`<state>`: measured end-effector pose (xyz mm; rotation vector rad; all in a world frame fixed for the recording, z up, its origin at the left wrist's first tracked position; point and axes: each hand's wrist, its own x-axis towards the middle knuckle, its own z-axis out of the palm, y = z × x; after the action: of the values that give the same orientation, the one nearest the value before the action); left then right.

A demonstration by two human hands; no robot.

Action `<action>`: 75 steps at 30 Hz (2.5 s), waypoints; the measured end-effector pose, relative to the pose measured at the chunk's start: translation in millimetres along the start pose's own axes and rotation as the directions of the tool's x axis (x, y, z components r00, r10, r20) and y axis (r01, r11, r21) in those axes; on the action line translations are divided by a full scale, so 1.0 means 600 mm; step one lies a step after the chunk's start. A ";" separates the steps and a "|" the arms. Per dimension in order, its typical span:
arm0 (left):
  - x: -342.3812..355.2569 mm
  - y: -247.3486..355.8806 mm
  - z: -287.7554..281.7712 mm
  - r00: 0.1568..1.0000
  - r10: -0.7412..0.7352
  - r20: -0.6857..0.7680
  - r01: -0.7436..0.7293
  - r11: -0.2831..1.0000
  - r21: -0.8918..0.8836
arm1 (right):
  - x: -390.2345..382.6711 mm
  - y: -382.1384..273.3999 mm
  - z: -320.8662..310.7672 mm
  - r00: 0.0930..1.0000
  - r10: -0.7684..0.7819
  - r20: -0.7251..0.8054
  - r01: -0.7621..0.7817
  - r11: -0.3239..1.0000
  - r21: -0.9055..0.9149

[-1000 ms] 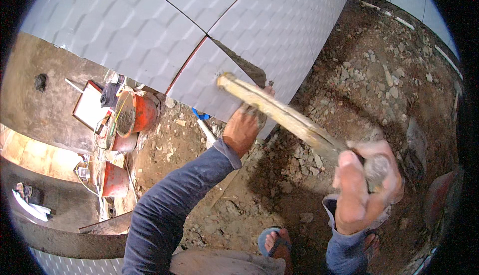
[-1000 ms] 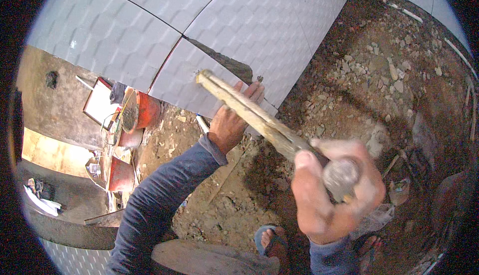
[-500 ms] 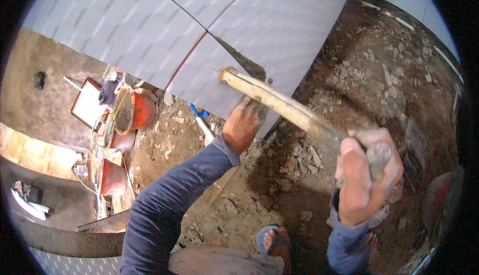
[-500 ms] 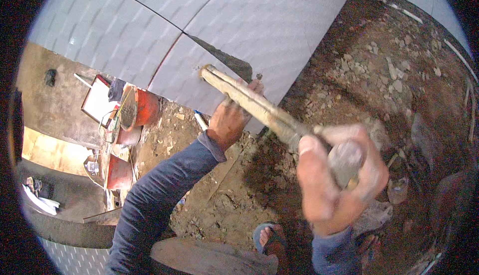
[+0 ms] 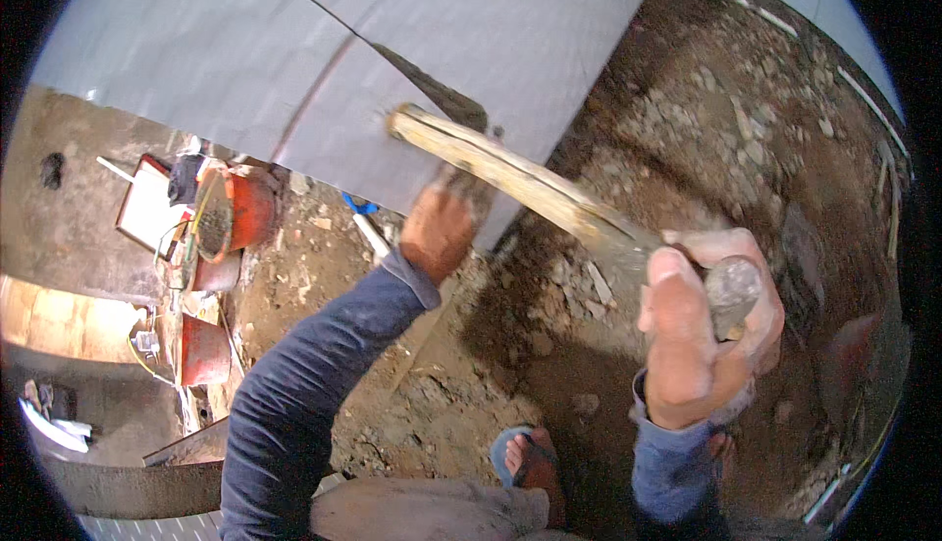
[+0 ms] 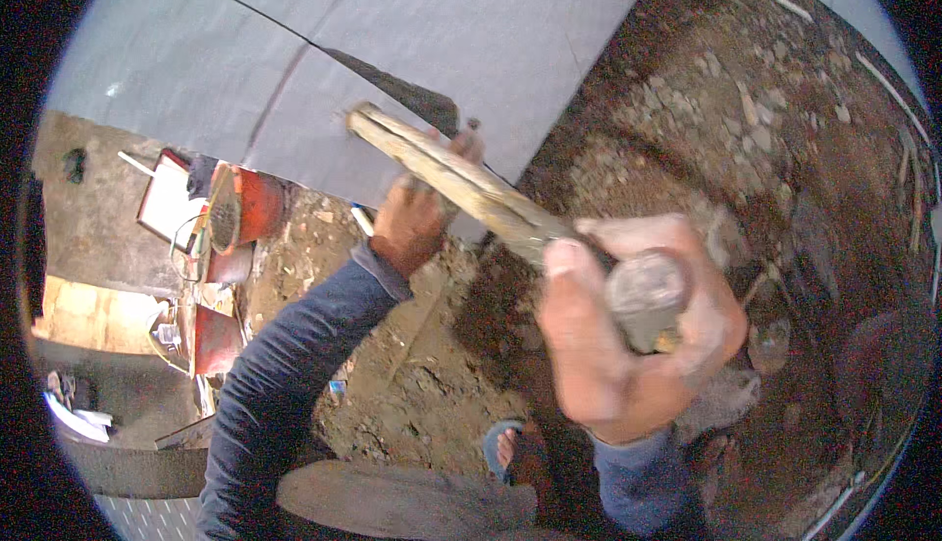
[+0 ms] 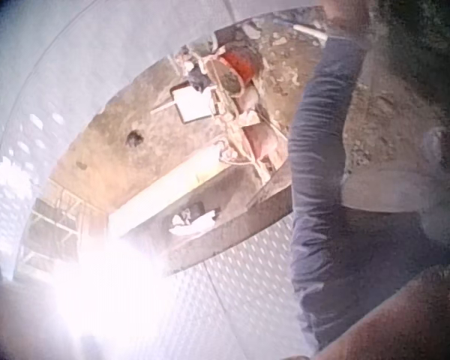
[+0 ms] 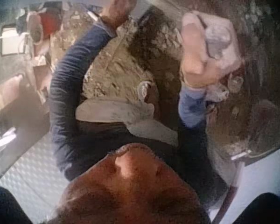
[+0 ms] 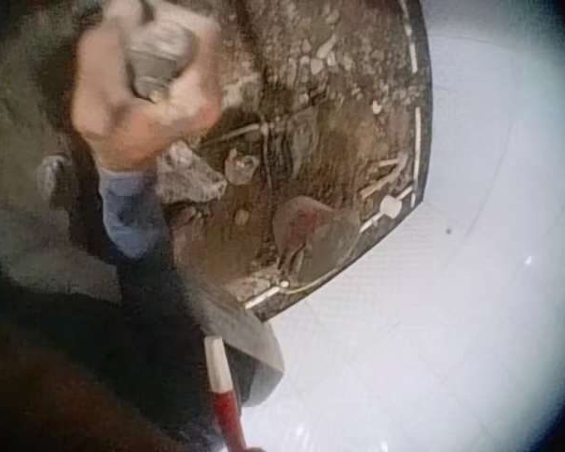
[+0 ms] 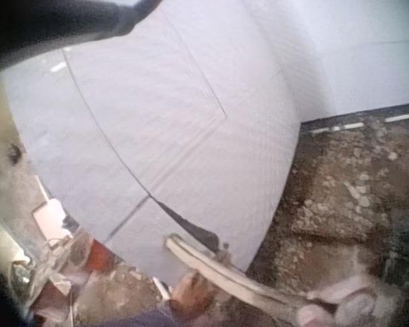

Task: The person scoops cement from a bucket using a trowel and applies it to the back of a rectangular tile. They then position the tile against a partially tiled wall and use a wooden stick to tap and align it with the existing tiles.

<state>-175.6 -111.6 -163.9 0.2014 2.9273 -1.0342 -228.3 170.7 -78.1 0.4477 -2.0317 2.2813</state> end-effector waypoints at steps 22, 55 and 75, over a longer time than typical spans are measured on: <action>0.007 0.004 0.027 0.999 -0.054 -0.007 0.054 0.998 0.019 | -0.007 -0.013 0.002 1.000 -0.029 -0.008 0.028 0.997 -0.073; 0.004 -0.003 0.009 0.998 -0.056 -0.037 0.056 0.998 0.010 | 0.000 -0.027 0.003 0.997 0.024 0.068 -0.017 0.995 -0.103; 0.010 -0.002 0.015 0.998 -0.061 -0.014 0.060 0.996 -0.059 | -0.013 -0.013 0.002 0.998 -0.063 -0.030 0.062 0.997 -0.044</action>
<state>-181.6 -117.8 -170.7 0.1208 2.9905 -0.9569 -218.7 171.9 -72.5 0.4627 -2.0184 2.1898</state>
